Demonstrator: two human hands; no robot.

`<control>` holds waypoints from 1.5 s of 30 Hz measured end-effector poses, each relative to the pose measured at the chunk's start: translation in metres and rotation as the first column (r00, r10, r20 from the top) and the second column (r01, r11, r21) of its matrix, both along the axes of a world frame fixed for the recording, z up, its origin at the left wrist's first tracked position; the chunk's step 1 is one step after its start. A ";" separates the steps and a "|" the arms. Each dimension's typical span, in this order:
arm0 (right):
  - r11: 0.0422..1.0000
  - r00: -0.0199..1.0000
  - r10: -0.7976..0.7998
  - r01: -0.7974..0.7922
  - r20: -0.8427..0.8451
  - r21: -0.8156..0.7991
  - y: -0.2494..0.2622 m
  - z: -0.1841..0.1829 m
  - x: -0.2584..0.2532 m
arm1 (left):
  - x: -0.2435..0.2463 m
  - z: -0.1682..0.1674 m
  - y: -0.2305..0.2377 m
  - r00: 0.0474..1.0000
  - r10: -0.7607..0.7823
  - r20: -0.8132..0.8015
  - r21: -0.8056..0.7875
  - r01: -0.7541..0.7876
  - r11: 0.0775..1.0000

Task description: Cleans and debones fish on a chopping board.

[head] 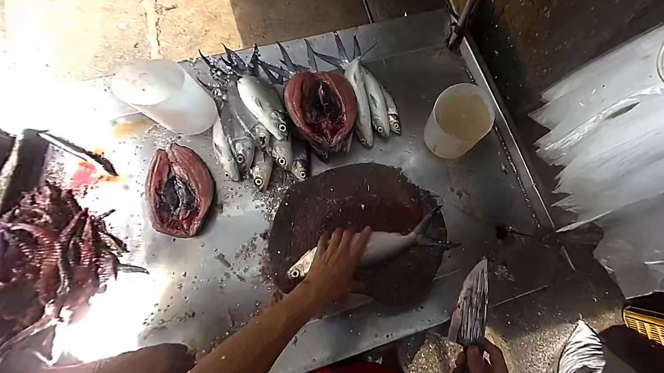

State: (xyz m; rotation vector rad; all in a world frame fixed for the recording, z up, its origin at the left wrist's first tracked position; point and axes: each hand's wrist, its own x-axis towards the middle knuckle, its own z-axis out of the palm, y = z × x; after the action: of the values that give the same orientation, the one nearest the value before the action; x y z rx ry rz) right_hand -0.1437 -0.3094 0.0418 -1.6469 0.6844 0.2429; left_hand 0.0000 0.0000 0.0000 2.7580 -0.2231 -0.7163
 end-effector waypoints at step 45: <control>0.956 0.911 0.278 -0.230 -0.306 0.184 -0.010 -0.008 0.051 | 0.000 0.000 -0.052 0.986 0.003 0.166 -0.140 0.020 0.990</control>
State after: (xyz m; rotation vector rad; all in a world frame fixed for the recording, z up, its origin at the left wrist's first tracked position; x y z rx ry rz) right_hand -0.0929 -0.3197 0.0342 -1.5679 0.6807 0.7547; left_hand -0.0001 -0.0520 -0.0002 2.6826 -0.3080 -0.4538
